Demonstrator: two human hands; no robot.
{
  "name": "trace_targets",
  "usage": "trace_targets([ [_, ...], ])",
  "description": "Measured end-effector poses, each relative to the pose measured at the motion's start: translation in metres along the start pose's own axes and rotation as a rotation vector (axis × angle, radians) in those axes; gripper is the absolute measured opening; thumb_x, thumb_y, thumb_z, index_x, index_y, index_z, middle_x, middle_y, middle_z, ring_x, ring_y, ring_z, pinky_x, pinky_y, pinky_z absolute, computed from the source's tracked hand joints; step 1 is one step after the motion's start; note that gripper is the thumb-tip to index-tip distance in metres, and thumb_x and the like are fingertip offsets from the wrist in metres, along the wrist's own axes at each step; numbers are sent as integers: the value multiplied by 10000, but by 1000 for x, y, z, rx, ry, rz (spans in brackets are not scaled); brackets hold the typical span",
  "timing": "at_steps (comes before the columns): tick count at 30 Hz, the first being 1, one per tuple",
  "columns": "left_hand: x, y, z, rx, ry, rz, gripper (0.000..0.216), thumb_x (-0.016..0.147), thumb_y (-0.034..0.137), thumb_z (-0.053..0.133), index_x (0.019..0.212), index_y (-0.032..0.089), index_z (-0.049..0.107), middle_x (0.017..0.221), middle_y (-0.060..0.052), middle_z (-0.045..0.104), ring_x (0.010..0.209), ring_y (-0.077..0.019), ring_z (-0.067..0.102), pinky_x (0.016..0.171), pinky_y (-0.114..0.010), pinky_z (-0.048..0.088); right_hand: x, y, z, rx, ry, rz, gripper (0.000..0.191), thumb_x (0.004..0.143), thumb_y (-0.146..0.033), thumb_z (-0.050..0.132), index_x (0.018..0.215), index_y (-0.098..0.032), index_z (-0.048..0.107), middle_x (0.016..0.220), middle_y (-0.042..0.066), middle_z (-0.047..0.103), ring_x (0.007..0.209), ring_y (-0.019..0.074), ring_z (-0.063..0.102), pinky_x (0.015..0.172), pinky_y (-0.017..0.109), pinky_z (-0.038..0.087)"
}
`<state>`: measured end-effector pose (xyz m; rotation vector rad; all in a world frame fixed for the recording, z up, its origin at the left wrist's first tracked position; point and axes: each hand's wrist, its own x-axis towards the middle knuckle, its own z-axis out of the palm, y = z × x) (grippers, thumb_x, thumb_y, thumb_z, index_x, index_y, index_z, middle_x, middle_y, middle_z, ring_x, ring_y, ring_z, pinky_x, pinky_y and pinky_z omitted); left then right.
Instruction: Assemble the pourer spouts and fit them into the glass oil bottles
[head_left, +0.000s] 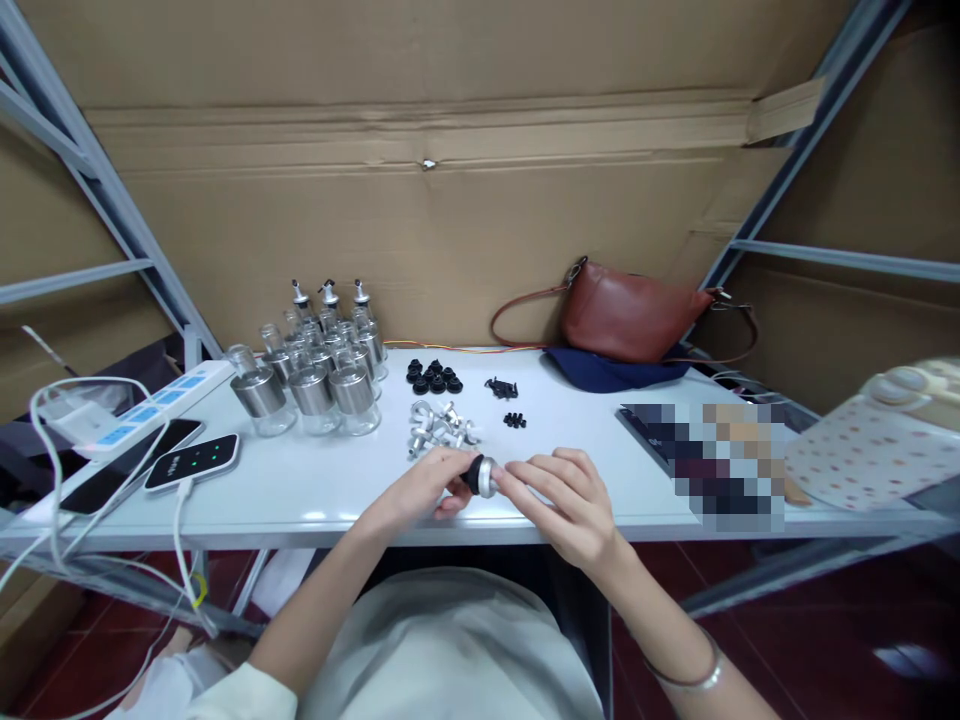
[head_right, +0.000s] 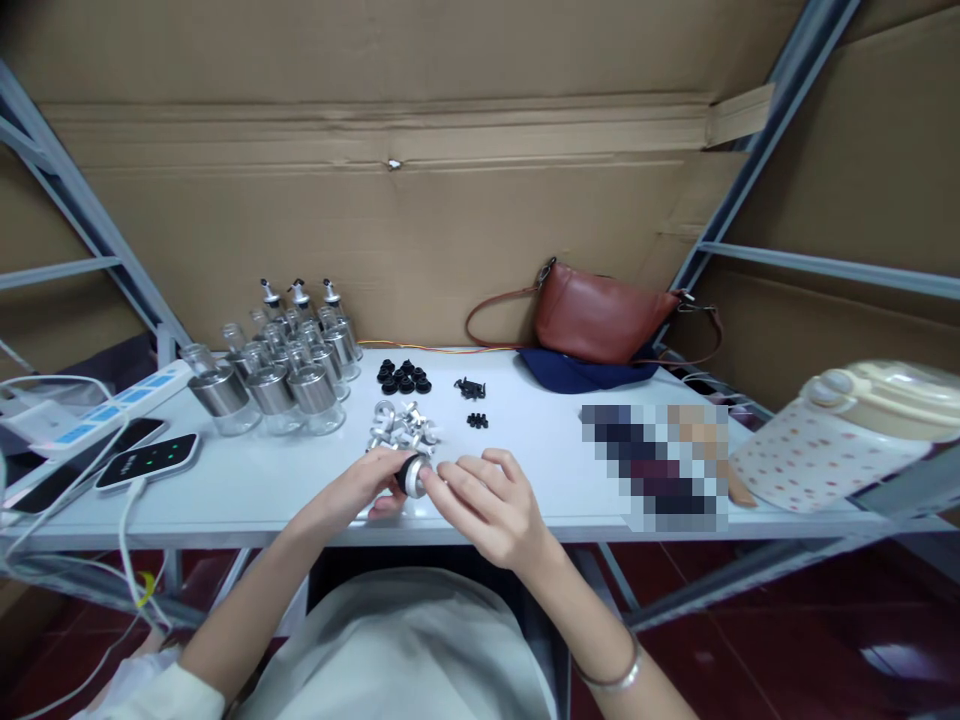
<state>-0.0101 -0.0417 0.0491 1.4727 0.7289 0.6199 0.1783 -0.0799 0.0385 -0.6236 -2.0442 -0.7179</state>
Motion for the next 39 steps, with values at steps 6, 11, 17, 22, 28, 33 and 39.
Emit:
trace_targets([
  [6, -3, 0, 4, 44, 153, 261, 244, 837, 393, 550, 882, 154, 528, 763, -3, 547, 544, -65, 460, 590, -232, 416, -1, 7, 6, 181, 58, 418, 145, 891, -190, 524, 927, -204, 664, 697, 21, 683, 606, 137, 566, 705, 338, 364],
  [11, -12, 6, 1, 304, 294, 352, 160, 795, 195, 579, 955, 197, 589, 896, -15, 593, 738, -110, 530, 647, -227, 417, 1, 9, 6, 641, -94, 882, 234, 879, -354, 523, 822, -181, 670, 575, -1, 607, 548, 147, 550, 578, 285, 428],
  [17, -12, 7, 7, 439, 353, 310, 183, 800, 294, 591, 945, 186, 613, 786, -16, 615, 704, -133, 546, 513, -201, 367, 6, 5, 0, 614, -102, 824, 173, 869, -318, 553, 833, -184, 657, 684, 21, 645, 590, 141, 563, 579, 272, 454],
  [22, -10, 7, 6, 248, 211, 157, 221, 815, 374, 547, 826, 154, 551, 576, 29, 538, 486, -83, 479, 494, -211, 371, 9, 2, -1, 445, -20, 419, 127, 879, -166, 548, 951, -191, 650, 743, 44, 669, 667, 157, 575, 633, 309, 476],
  [28, -9, 4, 5, -159, -114, -90, 416, 788, 568, 486, 725, 158, 480, 459, 85, 324, 369, -49, 262, 339, -182, 226, 3, -6, -8, 195, 57, 35, 294, 831, -68, 587, 1112, -152, 611, 828, 79, 713, 774, 179, 613, 673, 319, 473],
  [33, -12, 7, 10, 25, 5, 92, 400, 874, 528, 392, 744, 156, 462, 551, 43, 439, 418, -56, 360, 442, -211, 336, -1, -2, 4, 253, 128, 200, 207, 848, -115, 568, 1026, -197, 635, 773, 52, 711, 660, 160, 612, 650, 323, 464],
  [39, -10, -2, 16, 666, 376, 484, 107, 906, 248, 454, 950, 179, 523, 847, -29, 569, 667, -119, 519, 649, -252, 436, 0, 10, 13, 896, -214, 1059, 259, 849, -412, 554, 783, -168, 610, 526, -10, 574, 427, 97, 444, 429, 232, 334],
])
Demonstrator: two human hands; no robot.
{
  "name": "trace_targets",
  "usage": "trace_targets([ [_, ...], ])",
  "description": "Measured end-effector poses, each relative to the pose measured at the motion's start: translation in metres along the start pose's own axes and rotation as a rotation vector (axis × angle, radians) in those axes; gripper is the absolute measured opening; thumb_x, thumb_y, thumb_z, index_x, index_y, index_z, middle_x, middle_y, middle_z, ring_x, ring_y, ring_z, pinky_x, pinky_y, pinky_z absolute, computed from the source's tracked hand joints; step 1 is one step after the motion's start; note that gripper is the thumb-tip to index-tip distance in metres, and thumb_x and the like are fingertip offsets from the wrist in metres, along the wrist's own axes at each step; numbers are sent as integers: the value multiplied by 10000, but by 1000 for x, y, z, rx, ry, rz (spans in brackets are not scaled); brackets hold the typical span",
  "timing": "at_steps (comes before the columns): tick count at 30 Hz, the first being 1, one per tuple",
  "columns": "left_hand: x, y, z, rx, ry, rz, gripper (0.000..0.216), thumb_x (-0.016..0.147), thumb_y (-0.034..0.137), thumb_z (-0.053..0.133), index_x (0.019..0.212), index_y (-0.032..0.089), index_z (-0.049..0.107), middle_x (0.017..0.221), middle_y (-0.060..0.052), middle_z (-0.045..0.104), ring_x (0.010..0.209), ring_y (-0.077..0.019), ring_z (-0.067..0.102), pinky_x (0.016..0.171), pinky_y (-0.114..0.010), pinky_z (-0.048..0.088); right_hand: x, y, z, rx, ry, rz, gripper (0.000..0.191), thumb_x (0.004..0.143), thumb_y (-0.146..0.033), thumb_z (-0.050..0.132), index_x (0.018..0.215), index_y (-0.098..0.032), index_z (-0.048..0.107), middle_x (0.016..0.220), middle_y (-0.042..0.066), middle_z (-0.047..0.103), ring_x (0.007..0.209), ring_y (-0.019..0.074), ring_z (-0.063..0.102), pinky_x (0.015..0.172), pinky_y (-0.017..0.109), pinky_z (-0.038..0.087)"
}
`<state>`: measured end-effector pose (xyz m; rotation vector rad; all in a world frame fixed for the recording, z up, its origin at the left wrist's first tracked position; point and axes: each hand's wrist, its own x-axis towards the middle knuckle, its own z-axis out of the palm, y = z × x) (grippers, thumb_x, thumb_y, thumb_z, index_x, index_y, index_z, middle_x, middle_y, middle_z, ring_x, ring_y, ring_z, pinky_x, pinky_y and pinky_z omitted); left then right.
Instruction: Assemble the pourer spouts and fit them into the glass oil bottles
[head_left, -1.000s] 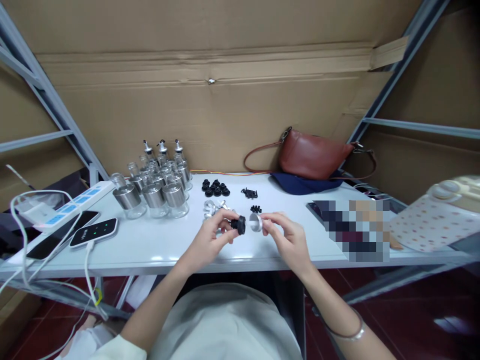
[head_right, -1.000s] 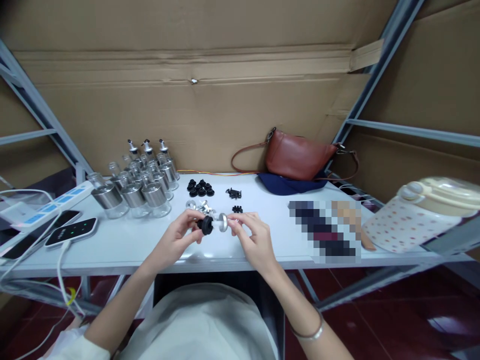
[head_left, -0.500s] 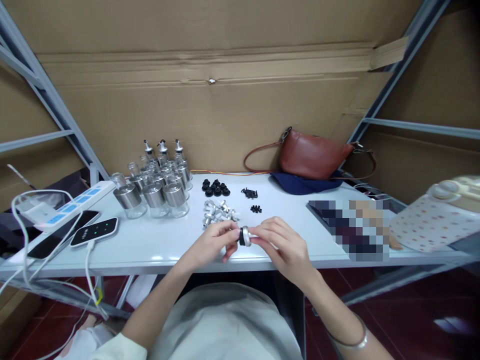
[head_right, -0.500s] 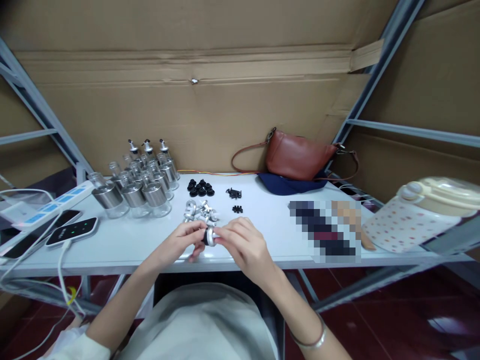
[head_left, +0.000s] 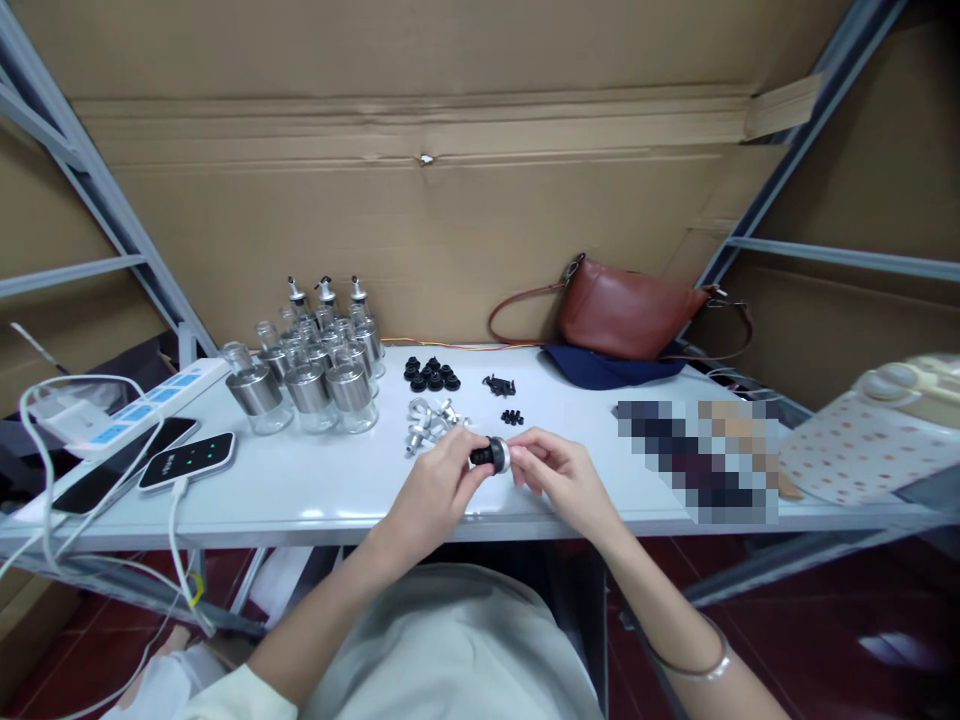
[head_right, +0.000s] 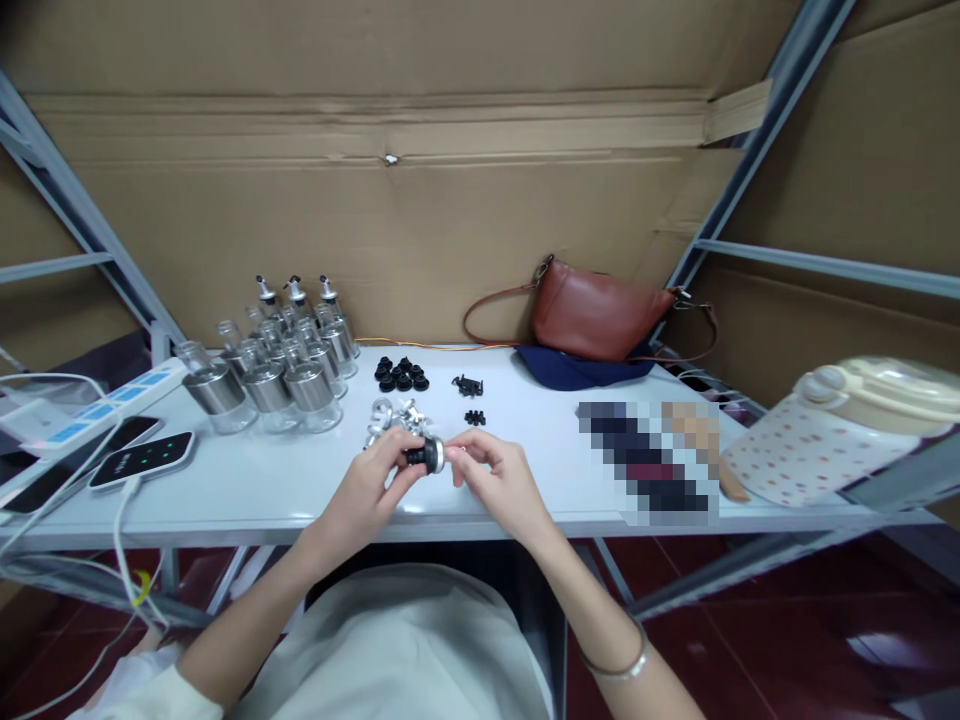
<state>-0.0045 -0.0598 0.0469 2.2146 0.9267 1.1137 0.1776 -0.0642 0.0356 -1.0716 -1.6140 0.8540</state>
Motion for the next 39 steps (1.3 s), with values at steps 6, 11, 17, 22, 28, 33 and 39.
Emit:
trace_targets([
  [6, 0, -7, 2, 212, 55, 423, 186, 935, 212, 418, 1062, 184, 552, 896, -56, 588, 785, -131, 580, 714, -240, 496, 0, 1, -4, 596, -408, 420, 397, 772, -538, 602, 677, -172, 483, 330, -129, 301, 326, 28, 161, 429, 204, 236],
  [11, 2, -14, 5, 225, 156, 447, 181, 934, 283, 431, 1002, 164, 550, 811, -48, 617, 690, -131, 574, 630, -236, 467, -4, 0, -1, 615, -511, 384, 423, 830, -576, 502, 678, -188, 428, 375, -139, 202, 371, 44, 141, 458, 220, 241],
  [17, 9, -20, 13, -8, 20, -136, 331, 927, 376, 360, 705, 167, 488, 634, 17, 491, 586, -113, 458, 585, -237, 360, -4, -5, 1, -428, -114, -277, 318, 954, -403, 384, 772, -177, 513, 620, -1, 500, 557, 121, 412, 608, 270, 337],
  [22, 14, -26, 10, -348, -189, -357, 420, 901, 491, 307, 616, 186, 350, 536, 59, 293, 500, -91, 277, 504, -234, 252, -5, -4, 0, -860, -45, -678, 236, 970, -240, 382, 867, -148, 574, 687, 44, 589, 641, 150, 481, 685, 290, 348],
  [28, 14, -21, 5, -182, -185, -258, 246, 897, 345, 397, 768, 167, 506, 623, 41, 418, 577, -107, 381, 588, -237, 316, -2, -1, 1, -535, -62, -320, 305, 948, -335, 406, 753, -177, 578, 620, 9, 571, 574, 127, 443, 642, 278, 342],
  [33, 10, -19, 10, -69, -60, 33, 116, 883, 229, 487, 905, 160, 576, 786, -8, 533, 659, -114, 468, 618, -235, 371, 5, 6, -7, 214, -313, 294, 364, 828, -493, 473, 653, -177, 516, 407, -94, 272, 380, 72, 194, 420, 233, 169],
  [39, 7, -19, 5, -116, 40, 303, 144, 847, 187, 573, 987, 187, 603, 907, -30, 577, 618, -76, 495, 585, -213, 413, 0, -2, -11, 438, -428, 362, 354, 829, -483, 498, 679, -164, 515, 370, -108, 279, 354, 55, 182, 408, 225, 168],
])
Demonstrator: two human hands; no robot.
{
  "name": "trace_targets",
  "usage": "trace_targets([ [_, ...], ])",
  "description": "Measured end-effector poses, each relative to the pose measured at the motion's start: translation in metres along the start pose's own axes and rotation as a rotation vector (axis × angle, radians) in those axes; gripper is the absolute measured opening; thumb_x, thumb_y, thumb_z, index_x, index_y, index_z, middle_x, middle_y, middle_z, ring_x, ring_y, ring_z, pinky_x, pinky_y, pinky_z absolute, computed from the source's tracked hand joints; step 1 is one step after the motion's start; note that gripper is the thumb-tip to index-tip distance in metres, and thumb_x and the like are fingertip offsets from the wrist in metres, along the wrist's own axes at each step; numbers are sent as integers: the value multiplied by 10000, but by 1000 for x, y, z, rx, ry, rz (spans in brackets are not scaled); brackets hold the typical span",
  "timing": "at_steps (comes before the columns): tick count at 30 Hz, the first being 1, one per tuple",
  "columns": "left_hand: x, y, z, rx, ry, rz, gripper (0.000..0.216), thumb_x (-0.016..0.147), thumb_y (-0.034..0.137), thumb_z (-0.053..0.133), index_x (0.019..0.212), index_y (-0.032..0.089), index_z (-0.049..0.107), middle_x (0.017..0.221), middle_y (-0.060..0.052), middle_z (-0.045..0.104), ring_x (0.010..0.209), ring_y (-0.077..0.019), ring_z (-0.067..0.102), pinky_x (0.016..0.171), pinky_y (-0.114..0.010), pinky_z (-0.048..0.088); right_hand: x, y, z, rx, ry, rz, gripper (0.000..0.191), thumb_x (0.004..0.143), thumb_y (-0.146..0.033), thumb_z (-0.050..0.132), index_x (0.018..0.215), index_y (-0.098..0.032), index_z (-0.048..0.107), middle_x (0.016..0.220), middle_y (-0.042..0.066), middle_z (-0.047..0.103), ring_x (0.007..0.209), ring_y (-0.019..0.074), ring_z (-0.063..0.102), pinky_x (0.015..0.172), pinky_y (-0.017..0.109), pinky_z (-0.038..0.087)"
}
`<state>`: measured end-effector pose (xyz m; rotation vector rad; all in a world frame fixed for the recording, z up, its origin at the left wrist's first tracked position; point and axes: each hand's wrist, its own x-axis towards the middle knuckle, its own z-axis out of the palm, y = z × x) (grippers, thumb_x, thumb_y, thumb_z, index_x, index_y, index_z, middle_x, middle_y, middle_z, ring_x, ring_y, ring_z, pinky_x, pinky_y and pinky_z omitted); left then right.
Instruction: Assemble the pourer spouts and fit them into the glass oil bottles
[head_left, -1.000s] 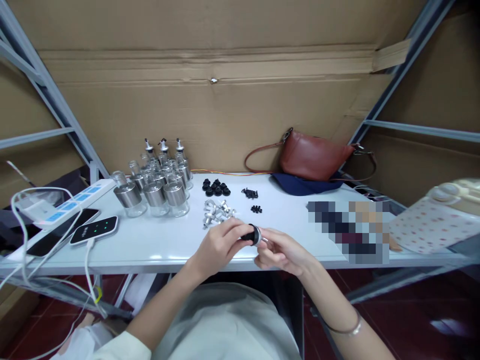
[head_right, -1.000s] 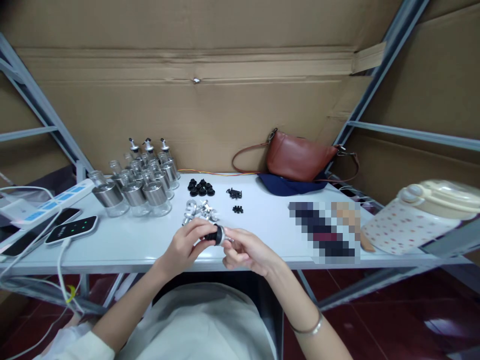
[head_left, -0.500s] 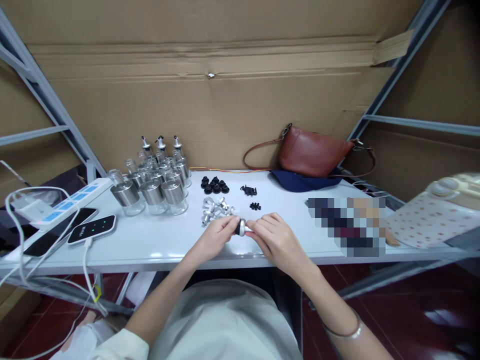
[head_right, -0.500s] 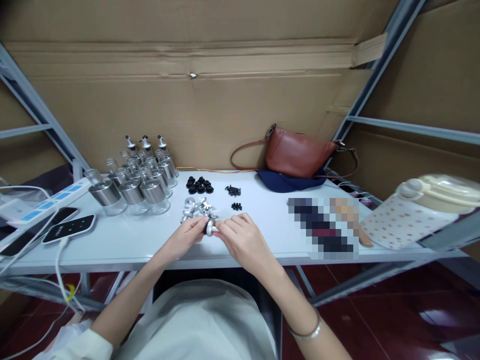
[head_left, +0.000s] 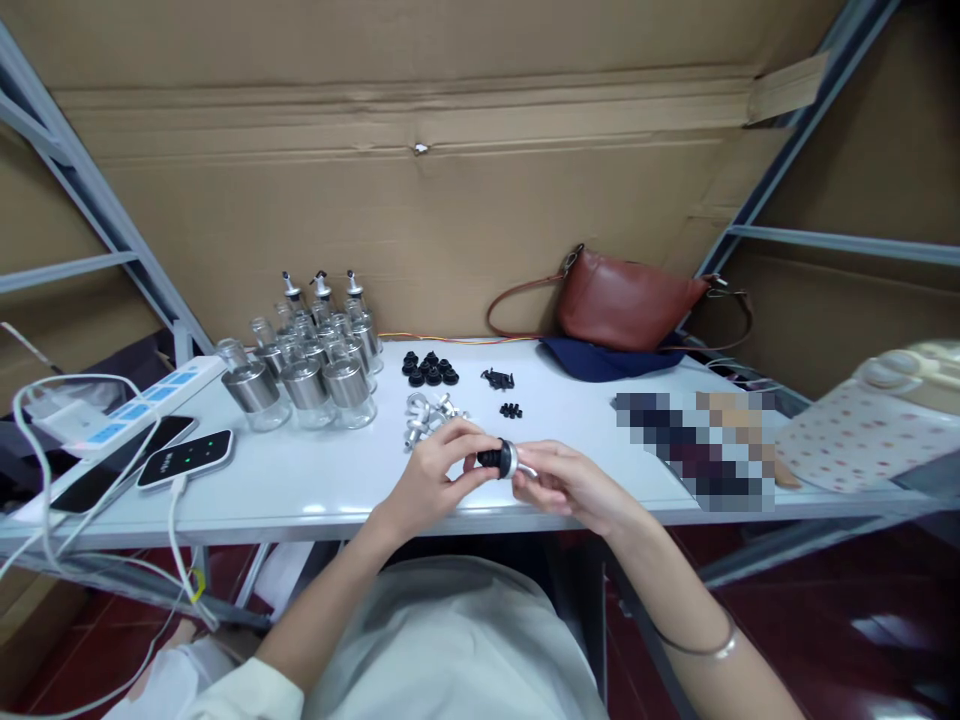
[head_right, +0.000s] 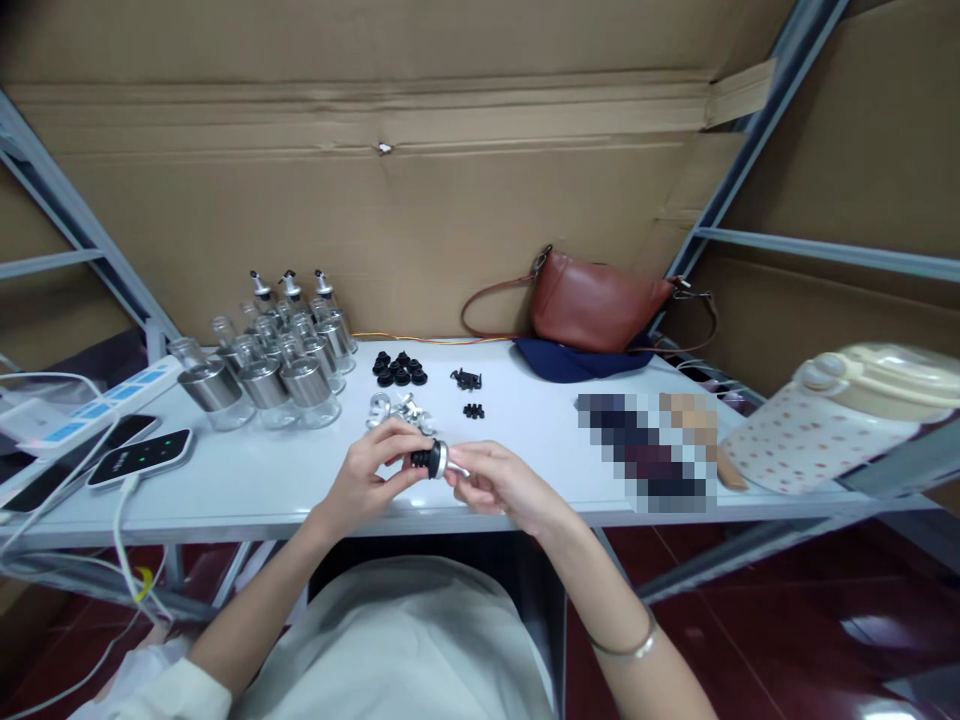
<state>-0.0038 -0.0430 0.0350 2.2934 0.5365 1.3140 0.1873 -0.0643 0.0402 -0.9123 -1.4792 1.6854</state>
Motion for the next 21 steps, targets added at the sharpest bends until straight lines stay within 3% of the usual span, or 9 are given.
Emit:
trace_targets([
  [6, 2, 1, -7, -27, 21, -165, 219, 789, 97, 545, 988, 171, 602, 861, -35, 598, 634, -87, 499, 593, -223, 402, -11, -12, 17, -673, 326, -328, 293, 910, -410, 445, 773, -181, 566, 575, -24, 503, 540, 108, 445, 531, 225, 344],
  [10, 1, 7, -12, -170, -1, -234, 198, 813, 173, 556, 1006, 159, 597, 796, -27, 598, 621, -90, 495, 615, -240, 405, -13, -12, 18, -964, 374, -562, 263, 948, -342, 416, 847, -184, 601, 648, 10, 599, 626, 136, 532, 614, 241, 399],
  [17, 4, 19, -11, -524, -62, -552, 333, 828, 420, 573, 1006, 144, 516, 734, -5, 555, 512, -59, 444, 538, -230, 396, -9, -8, 9, -1461, 514, -1009, 146, 929, -206, 480, 967, -139, 603, 678, 51, 630, 637, 157, 530, 646, 298, 381],
  [21, 4, 21, -9, -568, -50, -614, 378, 787, 458, 615, 975, 148, 510, 696, 24, 507, 491, -41, 375, 497, -209, 329, -11, -4, 6, -1528, 552, -1136, 230, 875, -120, 554, 1104, -144, 573, 778, 70, 674, 699, 168, 554, 667, 310, 374],
])
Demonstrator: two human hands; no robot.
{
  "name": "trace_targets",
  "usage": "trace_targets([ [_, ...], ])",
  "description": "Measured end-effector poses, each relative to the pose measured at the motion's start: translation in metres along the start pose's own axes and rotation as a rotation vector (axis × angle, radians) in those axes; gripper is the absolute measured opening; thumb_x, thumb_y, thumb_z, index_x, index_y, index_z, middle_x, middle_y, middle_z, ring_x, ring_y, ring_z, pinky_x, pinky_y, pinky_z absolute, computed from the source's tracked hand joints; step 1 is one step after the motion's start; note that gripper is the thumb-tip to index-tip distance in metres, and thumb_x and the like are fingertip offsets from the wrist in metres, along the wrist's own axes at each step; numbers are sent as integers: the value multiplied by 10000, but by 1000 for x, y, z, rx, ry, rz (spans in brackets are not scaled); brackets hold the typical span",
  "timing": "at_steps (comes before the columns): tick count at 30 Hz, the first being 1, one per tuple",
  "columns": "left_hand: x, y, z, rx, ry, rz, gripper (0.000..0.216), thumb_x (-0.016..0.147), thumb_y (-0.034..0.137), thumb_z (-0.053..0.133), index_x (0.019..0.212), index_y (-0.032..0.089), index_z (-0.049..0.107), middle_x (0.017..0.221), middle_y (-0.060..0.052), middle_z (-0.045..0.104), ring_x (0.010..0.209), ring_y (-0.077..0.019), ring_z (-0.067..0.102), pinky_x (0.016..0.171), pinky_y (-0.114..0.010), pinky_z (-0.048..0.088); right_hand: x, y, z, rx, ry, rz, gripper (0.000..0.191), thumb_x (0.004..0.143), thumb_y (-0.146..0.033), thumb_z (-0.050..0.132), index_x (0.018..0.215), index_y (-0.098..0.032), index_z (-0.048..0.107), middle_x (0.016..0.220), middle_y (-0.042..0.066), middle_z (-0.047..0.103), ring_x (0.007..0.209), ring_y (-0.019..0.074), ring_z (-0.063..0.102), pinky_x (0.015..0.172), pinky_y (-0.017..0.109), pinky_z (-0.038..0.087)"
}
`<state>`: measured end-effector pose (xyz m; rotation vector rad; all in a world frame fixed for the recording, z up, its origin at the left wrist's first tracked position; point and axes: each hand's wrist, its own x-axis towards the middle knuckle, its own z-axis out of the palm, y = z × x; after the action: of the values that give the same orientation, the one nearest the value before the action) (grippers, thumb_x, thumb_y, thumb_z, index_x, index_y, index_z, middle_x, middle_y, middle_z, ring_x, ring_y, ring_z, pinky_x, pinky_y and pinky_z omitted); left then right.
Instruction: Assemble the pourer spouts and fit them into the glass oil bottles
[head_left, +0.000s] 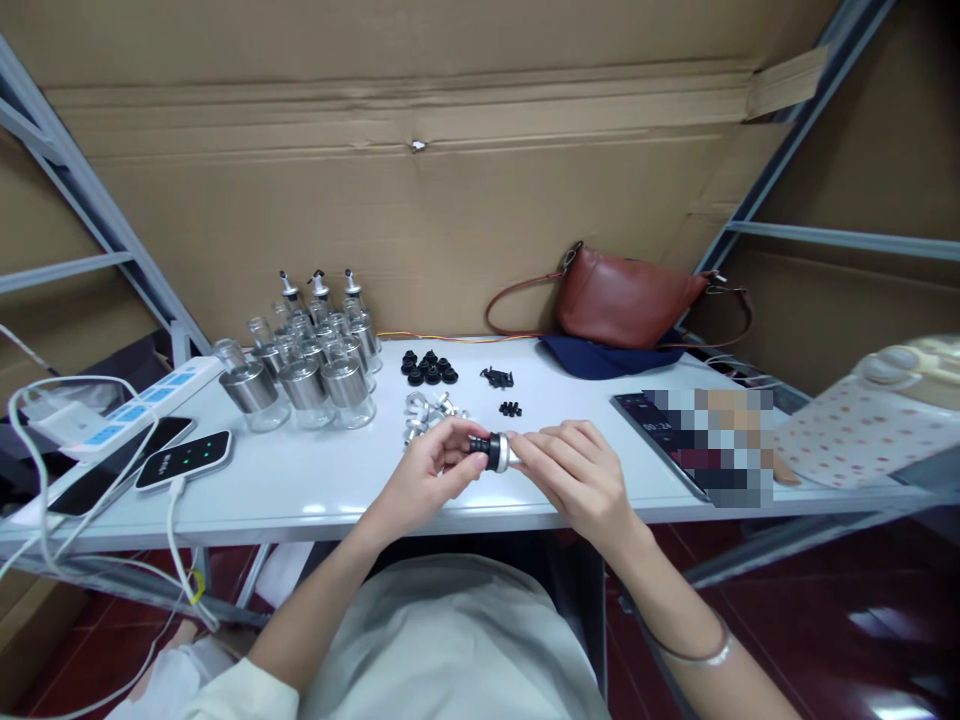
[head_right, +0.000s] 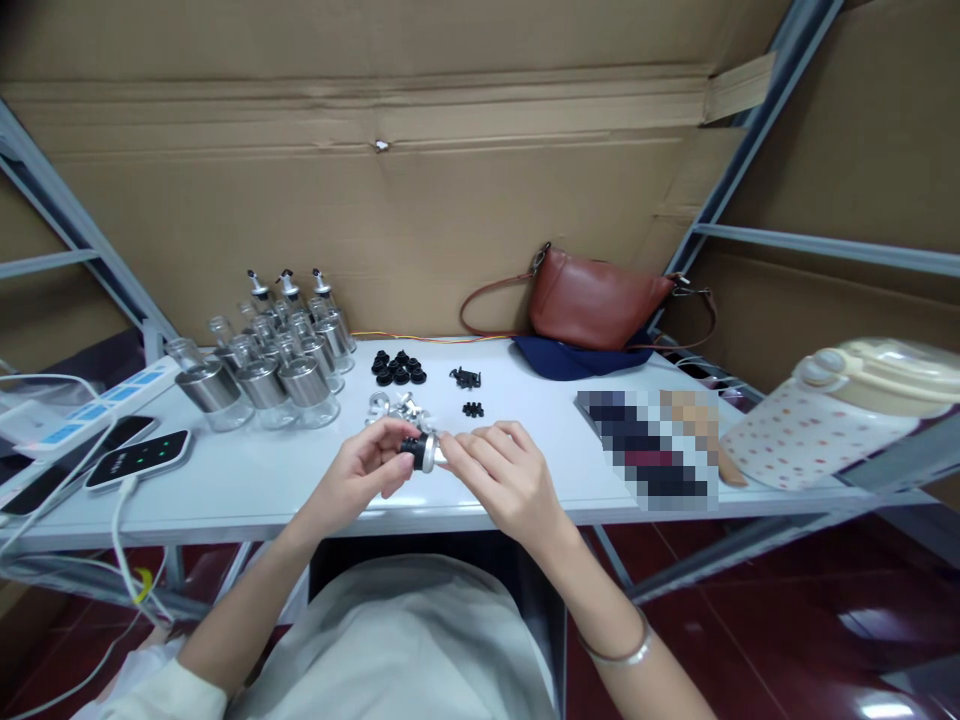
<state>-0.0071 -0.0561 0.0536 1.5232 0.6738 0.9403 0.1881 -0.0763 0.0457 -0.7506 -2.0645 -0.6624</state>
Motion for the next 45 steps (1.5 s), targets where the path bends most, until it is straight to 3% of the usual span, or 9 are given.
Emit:
trace_targets([
  [7, 0, -3, -7, 172, -44, 66, 217, 842, 328, 560, 972, 159, 522, 678, 31, 508, 540, -65, 400, 539, -211, 342, -1, 1, 3, 168, -49, 73, 110, 896, -207, 544, 950, -144, 617, 699, 52, 632, 621, 144, 496, 632, 297, 378],
  [15, 1, -4, -13, 655, -89, 332, 143, 878, 275, 515, 953, 168, 573, 833, -35, 610, 687, -116, 532, 617, -219, 420, 7, -2, -5, 845, -400, 719, 351, 890, -437, 487, 713, -161, 615, 611, 3, 539, 576, 117, 451, 543, 246, 342],
  [20, 3, -12, -10, 875, -185, 501, 202, 936, 226, 394, 978, 161, 581, 873, -63, 595, 769, -137, 561, 687, -237, 456, -2, 15, 10, 1406, -649, 1135, 429, 742, -539, 607, 584, -149, 525, 423, -106, 213, 406, 44, 129, 426, 229, 105],
  [23, 6, -17, -9, 1040, -184, 533, 254, 944, 180, 337, 1017, 173, 581, 873, -62, 586, 762, -142, 556, 683, -247, 453, -11, 23, 26, 1763, -782, 1223, 486, 719, -559, 599, 492, -200, 362, 386, -135, 132, 369, 28, 54, 399, 230, 84],
  [26, 10, -20, -13, 1105, -144, 573, 232, 946, 186, 343, 1037, 178, 556, 913, -67, 607, 817, -160, 575, 730, -281, 451, -11, 20, 31, 1810, -724, 1240, 463, 736, -570, 585, 551, -198, 380, 412, -138, 148, 376, 33, 74, 402, 220, 115],
  [31, 13, -21, -21, 1034, -48, 523, 154, 931, 219, 399, 1020, 176, 517, 901, -58, 643, 765, -165, 567, 745, -313, 440, -2, 5, 19, 1216, -489, 962, 423, 867, -544, 458, 681, -166, 503, 511, -60, 365, 478, 83, 315, 497, 230, 272],
  [37, 9, -14, -17, 651, -17, 125, 209, 922, 366, 386, 979, 183, 468, 666, 16, 564, 604, -134, 503, 646, -273, 411, -5, -2, 24, 321, -195, 313, 309, 966, -335, 374, 827, -157, 584, 658, 36, 559, 613, 149, 472, 625, 281, 378],
  [41, 3, -5, -15, 247, -194, -143, 332, 918, 519, 305, 871, 199, 382, 481, 95, 412, 392, -79, 346, 458, -214, 304, -10, -1, 27, 108, -121, 25, 168, 941, -212, 453, 926, -139, 603, 660, 40, 595, 644, 155, 517, 645, 296, 378],
  [45, 2, -3, -12, 204, -220, -225, 442, 907, 545, 267, 638, 201, 338, 396, 90, 289, 368, -70, 225, 414, -232, 208, -12, -1, 26, 37, -26, -92, 117, 915, -161, 505, 982, -151, 600, 754, 60, 666, 725, 158, 560, 690, 304, 384],
])
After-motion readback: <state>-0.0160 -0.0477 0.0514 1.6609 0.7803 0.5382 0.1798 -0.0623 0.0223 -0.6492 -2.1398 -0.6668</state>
